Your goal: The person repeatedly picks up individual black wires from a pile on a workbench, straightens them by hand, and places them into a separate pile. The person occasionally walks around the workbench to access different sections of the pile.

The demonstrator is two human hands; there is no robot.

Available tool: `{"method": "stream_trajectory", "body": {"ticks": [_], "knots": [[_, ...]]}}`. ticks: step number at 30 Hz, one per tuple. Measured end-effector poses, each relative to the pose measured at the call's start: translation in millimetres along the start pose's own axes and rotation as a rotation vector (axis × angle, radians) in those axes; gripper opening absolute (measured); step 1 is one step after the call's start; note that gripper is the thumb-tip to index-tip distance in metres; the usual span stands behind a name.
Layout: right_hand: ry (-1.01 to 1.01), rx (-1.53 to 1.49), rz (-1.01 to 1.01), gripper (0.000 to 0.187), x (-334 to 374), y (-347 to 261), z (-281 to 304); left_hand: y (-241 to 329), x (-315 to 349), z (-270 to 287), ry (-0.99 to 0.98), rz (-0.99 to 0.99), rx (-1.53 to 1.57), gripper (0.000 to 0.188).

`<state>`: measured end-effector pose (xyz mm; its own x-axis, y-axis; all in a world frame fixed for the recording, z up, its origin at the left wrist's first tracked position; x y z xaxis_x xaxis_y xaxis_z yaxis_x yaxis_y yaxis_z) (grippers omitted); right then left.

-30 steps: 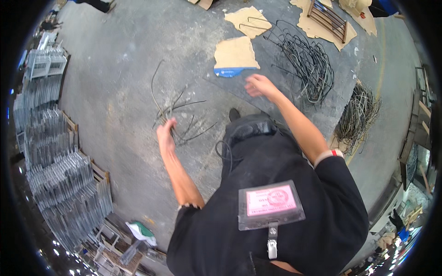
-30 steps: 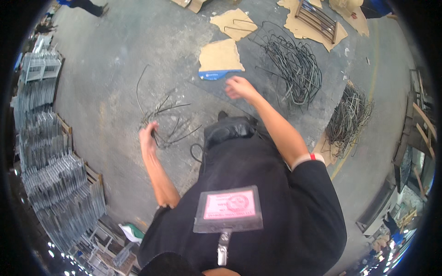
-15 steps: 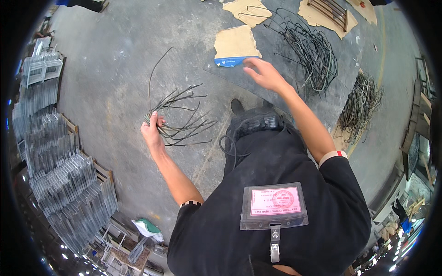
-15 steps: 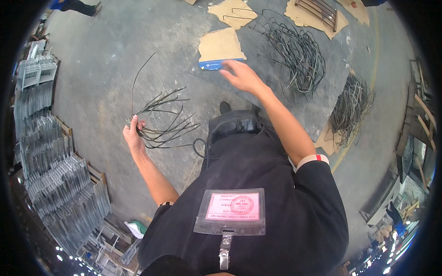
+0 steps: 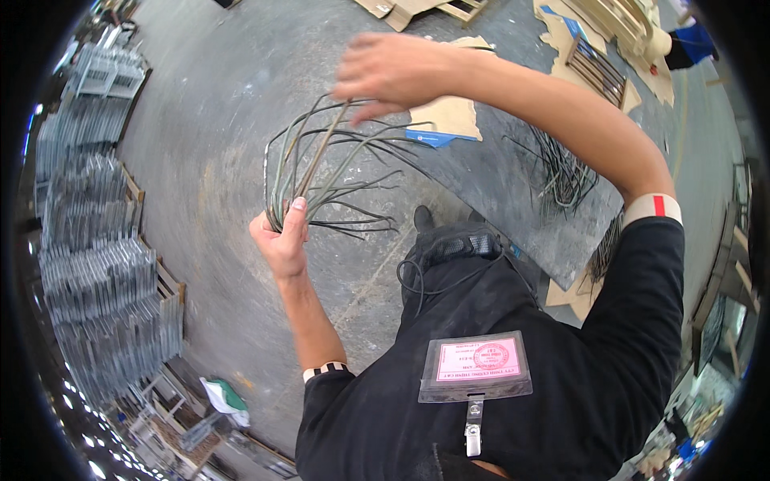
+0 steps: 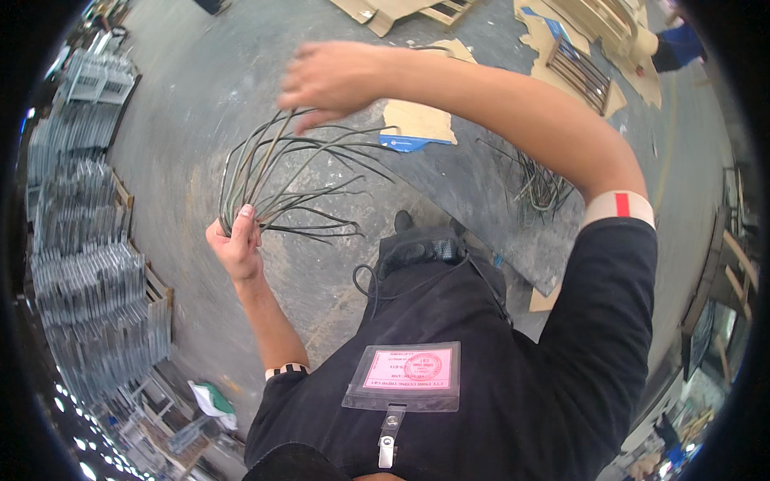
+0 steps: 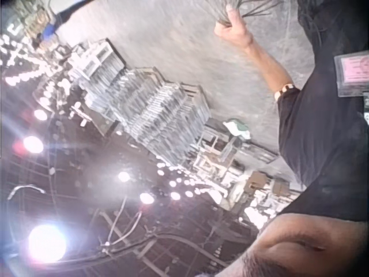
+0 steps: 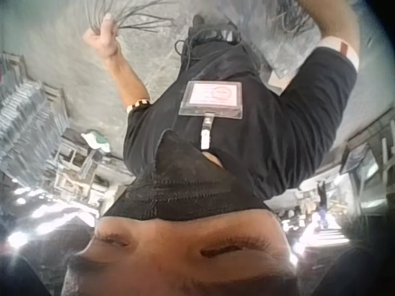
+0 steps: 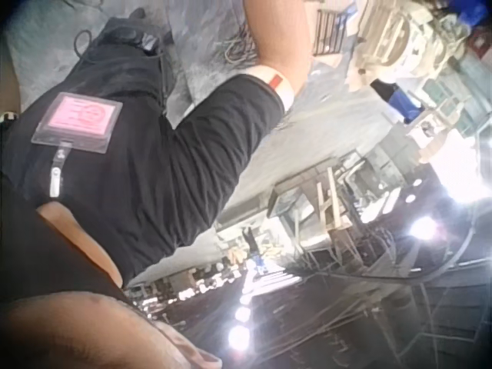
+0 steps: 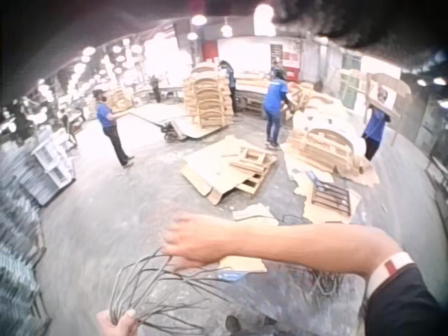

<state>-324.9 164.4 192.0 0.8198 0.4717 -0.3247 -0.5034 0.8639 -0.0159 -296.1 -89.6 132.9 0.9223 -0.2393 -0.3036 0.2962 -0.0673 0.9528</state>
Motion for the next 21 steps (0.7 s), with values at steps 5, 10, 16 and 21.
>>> {"method": "stream_trajectory", "body": {"ticks": [5, 10, 16, 21], "knots": [[-0.09, -0.156, -0.15, 0.032, 17, -13, -4, 28, -1, -12, 0.046, -0.021, 0.072, 0.034], [0.103, -0.161, -0.138, 0.031, 16, 5, 0, 3, -38, -39, 0.045, 0.014, 0.079, 0.035], [-0.189, -0.051, -0.309, 0.029, 58, 53, -17, -59, -60, -96, -0.17, -0.005, 0.148, 0.037], [-0.218, 0.033, -0.415, 0.038, 107, 79, -49, -152, -36, -155, -0.114, 0.103, 0.208, 0.035]]}}
Point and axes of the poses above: each hand's wrist, its own x-axis away from the middle knuckle, its own z-axis out of the back of the hand, y = z × x, the point moved 7 cm from there along -x, towards the middle knuckle, and after that the axes turned 14 degrees about -z, right-handed, at the moved point
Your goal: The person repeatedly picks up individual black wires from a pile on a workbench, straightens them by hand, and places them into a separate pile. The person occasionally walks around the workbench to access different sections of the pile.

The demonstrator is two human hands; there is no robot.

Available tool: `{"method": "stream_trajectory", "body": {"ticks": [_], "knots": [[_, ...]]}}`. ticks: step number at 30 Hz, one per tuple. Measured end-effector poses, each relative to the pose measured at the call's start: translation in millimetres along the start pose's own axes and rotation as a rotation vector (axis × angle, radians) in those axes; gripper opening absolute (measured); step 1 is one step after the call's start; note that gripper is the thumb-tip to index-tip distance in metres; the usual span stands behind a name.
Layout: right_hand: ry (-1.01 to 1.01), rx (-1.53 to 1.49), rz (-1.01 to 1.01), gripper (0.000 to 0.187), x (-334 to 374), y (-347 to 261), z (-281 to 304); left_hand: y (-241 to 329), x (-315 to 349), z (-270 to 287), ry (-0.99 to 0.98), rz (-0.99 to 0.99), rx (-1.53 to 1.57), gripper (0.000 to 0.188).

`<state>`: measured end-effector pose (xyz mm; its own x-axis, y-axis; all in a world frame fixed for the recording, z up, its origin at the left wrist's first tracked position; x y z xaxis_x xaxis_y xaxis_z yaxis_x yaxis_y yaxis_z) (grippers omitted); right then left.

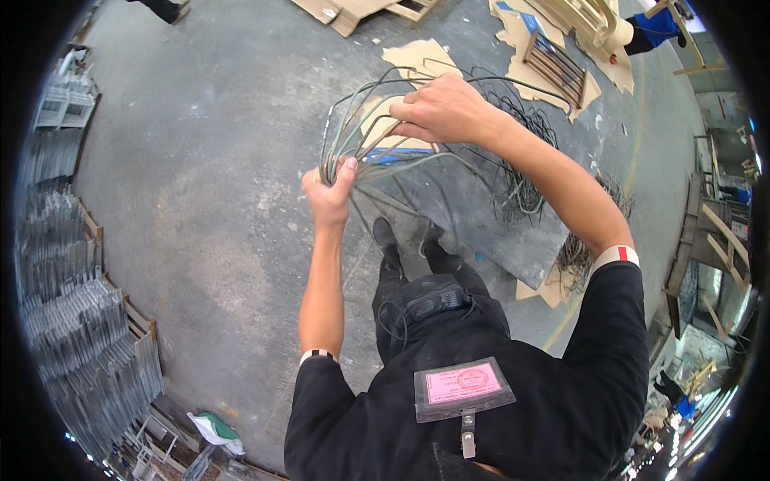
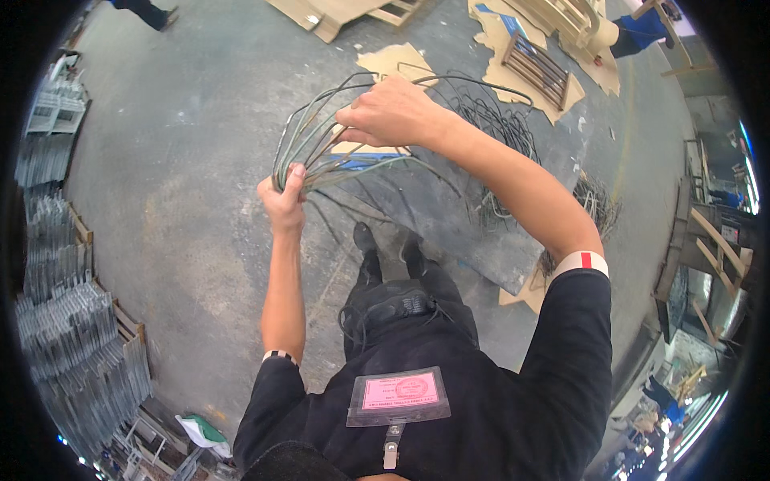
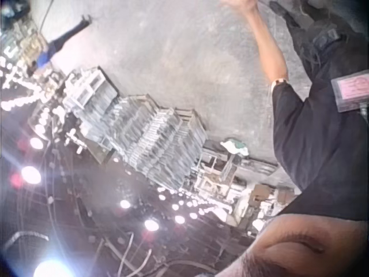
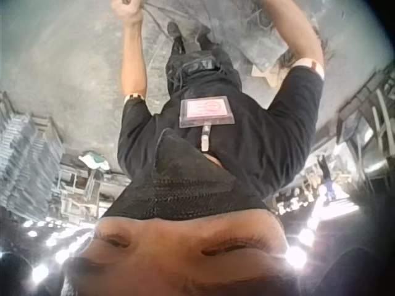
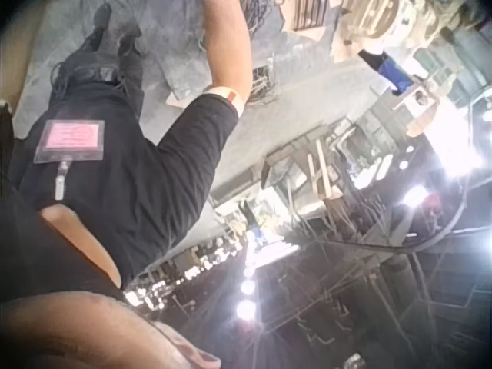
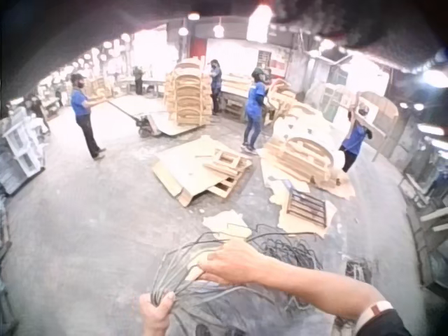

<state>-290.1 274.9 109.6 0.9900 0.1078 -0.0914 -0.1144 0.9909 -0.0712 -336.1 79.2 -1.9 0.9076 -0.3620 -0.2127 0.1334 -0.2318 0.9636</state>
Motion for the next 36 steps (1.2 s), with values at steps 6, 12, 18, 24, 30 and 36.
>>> {"method": "stream_trajectory", "body": {"ticks": [6, 12, 18, 24, 30, 36], "knots": [[-0.144, 0.102, -0.148, 0.037, 14, 54, -97, -149, 0, -39, 0.03, 0.098, 0.138, 0.034], [-0.494, -0.305, -0.003, 0.036, 21, 73, -177, -225, 52, 8, 0.146, 0.262, 0.058, 0.028], [-0.66, -0.127, -0.118, 0.041, 28, 90, -242, -259, 78, 59, 0.283, 0.318, 0.124, 0.023], [-0.6, -0.173, -0.108, 0.042, 29, 72, -292, -282, 101, 81, 0.353, 0.405, 0.147, 0.025], [-0.63, -0.168, -0.091, 0.04, 24, 76, -302, -281, 90, 84, 0.278, 0.316, 0.182, 0.017], [-0.614, -0.1, -0.093, 0.039, 28, 75, -309, -291, 88, 86, 0.297, 0.375, 0.348, 0.022]]}}
Point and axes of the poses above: each hand's wrist, its own x-axis away from the middle knuckle, its own z-axis out of the back of the hand, y = z × x, the point moved 7 cm from there along -x, towards the middle knuckle, and after that the axes turned 14 degrees about -z, right-handed, at the moved point
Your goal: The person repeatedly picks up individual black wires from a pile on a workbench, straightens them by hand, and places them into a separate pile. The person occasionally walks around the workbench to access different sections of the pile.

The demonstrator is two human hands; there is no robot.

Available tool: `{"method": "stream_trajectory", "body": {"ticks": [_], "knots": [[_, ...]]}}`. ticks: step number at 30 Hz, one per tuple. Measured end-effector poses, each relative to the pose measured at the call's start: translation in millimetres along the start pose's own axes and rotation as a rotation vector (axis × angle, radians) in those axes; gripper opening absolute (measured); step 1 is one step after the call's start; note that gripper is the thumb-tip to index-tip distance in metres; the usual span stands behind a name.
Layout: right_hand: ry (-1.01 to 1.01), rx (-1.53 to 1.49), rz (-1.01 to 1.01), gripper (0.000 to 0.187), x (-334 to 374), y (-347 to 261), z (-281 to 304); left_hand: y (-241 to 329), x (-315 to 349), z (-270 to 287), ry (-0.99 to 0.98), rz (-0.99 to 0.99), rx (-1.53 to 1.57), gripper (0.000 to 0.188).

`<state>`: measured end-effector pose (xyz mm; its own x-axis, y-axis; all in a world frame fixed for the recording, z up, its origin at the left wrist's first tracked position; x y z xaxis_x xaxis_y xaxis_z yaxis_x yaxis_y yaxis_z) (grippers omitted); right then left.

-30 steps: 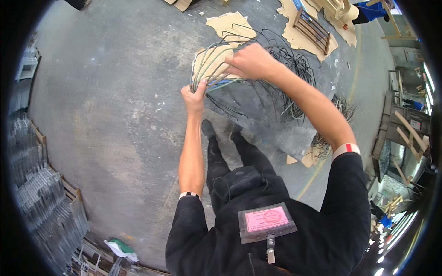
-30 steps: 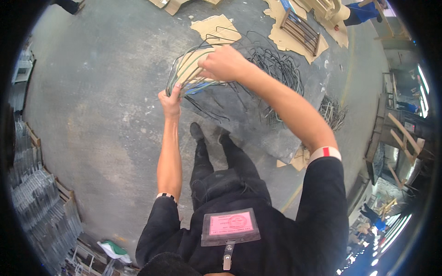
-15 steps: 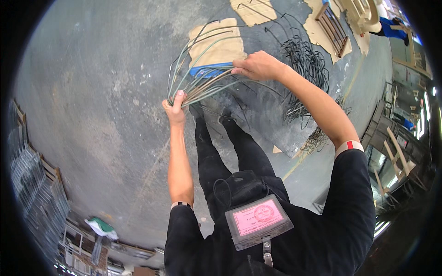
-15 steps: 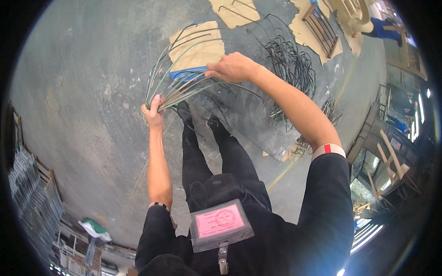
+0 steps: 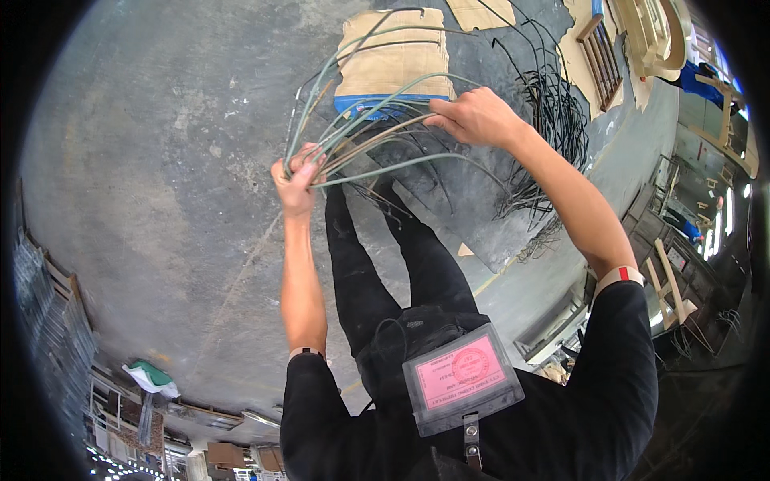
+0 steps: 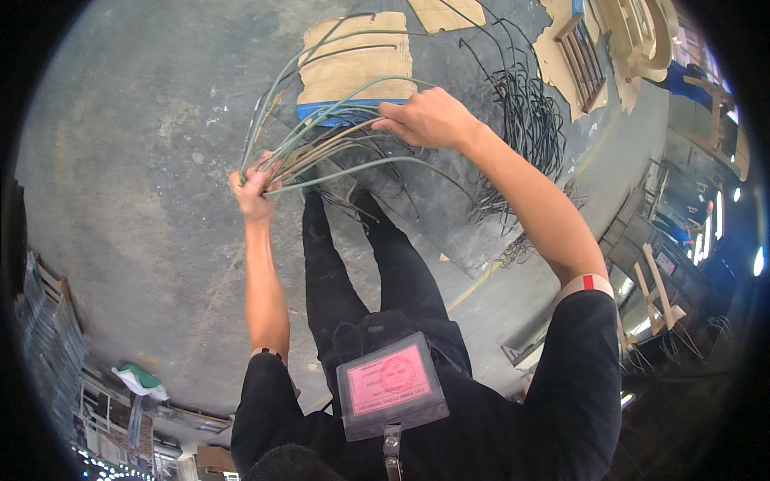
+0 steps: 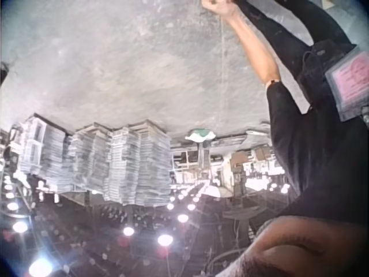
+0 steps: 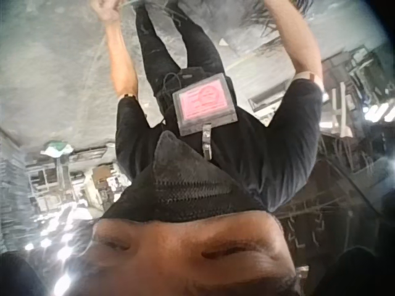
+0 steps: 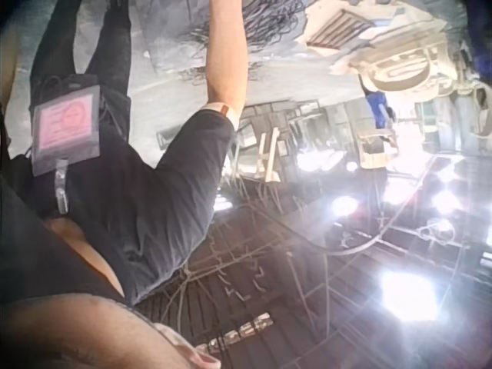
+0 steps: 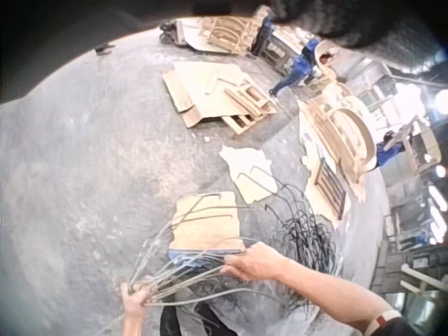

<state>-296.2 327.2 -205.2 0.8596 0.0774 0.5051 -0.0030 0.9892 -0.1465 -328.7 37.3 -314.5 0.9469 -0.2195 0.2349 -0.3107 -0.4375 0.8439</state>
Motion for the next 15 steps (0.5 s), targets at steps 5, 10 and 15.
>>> {"method": "stream_trajectory", "body": {"ticks": [5, 10, 15], "knots": [[0.055, -0.023, -0.002, 0.039, -3, -5, -14, 4, -8, 0, -0.13, -0.181, 0.055, 0.045], [0.126, -0.033, 0.016, 0.031, -3, -9, -31, -6, -5, 13, -0.023, -0.126, -0.037, 0.046], [0.168, 0.029, -0.023, 0.032, -5, -6, -50, -6, -6, 13, -0.018, -0.128, -0.037, 0.046]]}}
Point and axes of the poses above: each hand's wrist, its own x-axis away from the middle knuckle, its own z-axis out of the back of the hand, y = z × x, the point moved 7 cm from there along -x, towards the middle knuckle, and after that the axes turned 14 degrees about -z, right-handed, at the moved point
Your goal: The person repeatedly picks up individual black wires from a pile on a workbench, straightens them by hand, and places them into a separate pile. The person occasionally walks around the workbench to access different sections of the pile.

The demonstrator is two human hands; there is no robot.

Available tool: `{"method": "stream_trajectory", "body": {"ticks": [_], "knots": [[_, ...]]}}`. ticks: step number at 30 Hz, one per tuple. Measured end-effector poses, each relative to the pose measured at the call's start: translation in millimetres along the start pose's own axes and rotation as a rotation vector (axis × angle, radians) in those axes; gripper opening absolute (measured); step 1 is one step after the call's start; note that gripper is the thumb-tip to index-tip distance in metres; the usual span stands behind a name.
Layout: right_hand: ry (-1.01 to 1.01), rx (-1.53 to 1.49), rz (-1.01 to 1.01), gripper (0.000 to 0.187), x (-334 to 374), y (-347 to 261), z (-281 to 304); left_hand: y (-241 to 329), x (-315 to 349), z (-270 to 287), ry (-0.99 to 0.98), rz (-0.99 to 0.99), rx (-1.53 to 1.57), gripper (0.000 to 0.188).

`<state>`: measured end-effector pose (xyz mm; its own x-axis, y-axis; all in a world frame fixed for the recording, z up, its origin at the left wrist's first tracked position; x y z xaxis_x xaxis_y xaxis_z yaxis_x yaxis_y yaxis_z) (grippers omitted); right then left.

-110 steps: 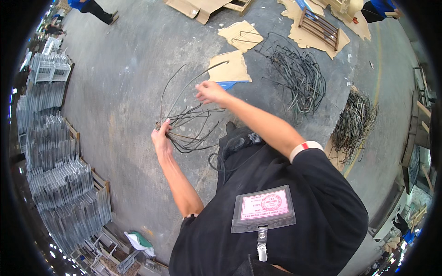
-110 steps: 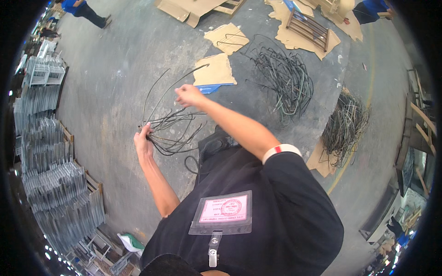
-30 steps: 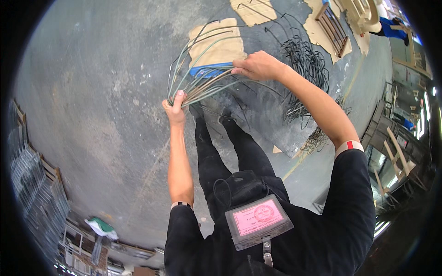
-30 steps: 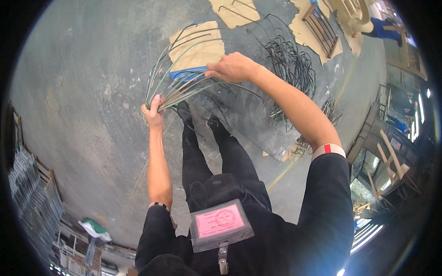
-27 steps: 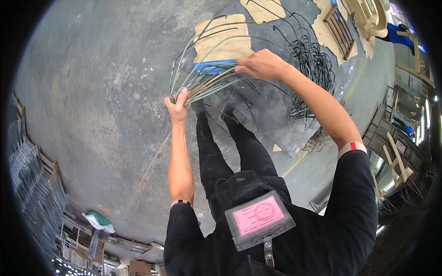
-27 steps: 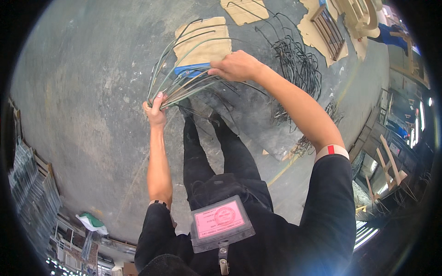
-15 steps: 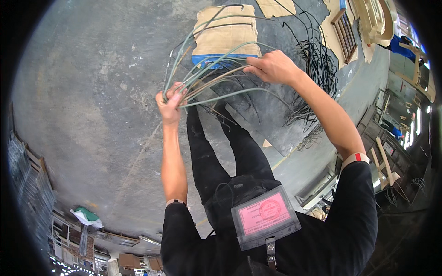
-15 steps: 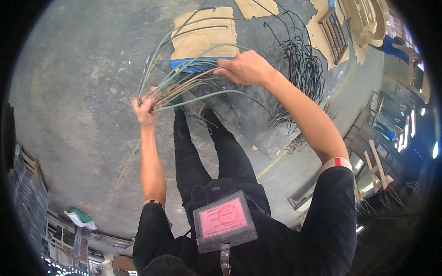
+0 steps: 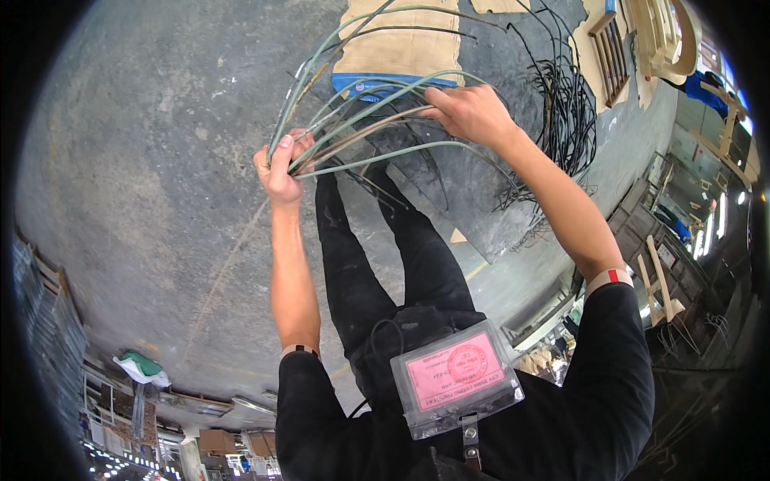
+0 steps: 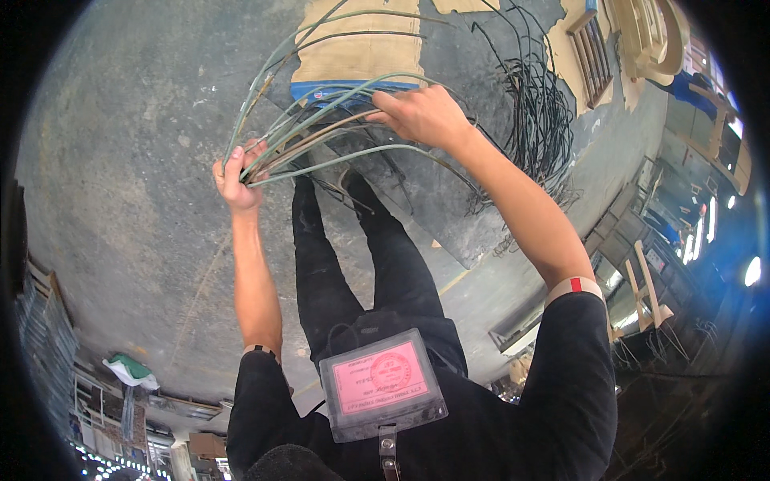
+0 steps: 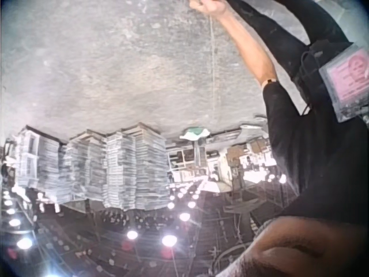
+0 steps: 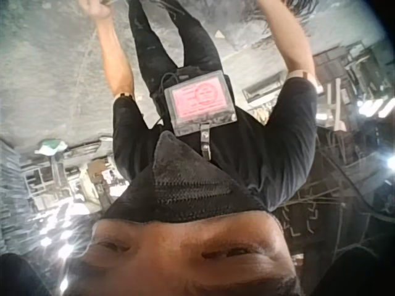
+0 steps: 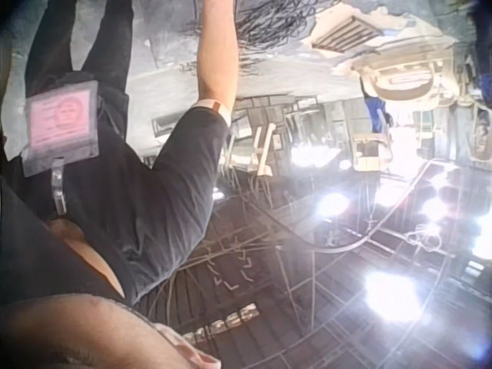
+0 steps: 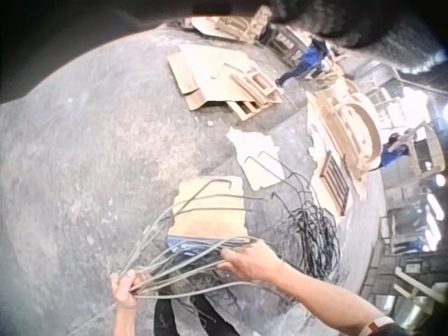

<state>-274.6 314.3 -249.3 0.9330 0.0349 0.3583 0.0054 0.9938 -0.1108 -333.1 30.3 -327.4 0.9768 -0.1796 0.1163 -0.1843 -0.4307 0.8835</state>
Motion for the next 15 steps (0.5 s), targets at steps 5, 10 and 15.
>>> {"method": "stream_trajectory", "body": {"ticks": [5, 10, 15], "knots": [[0.065, -0.118, -0.005, 0.037, -7, 4, -14, 5, -2, -5, -0.049, -0.054, 0.0, 0.047], [0.015, -0.171, 0.006, 0.036, -16, 11, -40, 5, -3, -7, -0.096, -0.08, 0.03, 0.047], [-0.029, -0.233, 0.023, 0.037, -24, 18, -66, 7, -3, -10, -0.124, -0.129, 0.036, 0.046]]}}
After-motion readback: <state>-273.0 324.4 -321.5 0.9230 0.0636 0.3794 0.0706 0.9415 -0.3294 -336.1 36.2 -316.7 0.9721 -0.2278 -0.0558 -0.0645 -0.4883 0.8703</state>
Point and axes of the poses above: each hand's wrist, its own x-axis away from the middle knuckle, its own z-axis out of the back of the hand, y = z × x, the point moved 7 cm from there along -x, towards the middle knuckle, and after that the axes turned 14 degrees about -z, right-handed, at the moved point
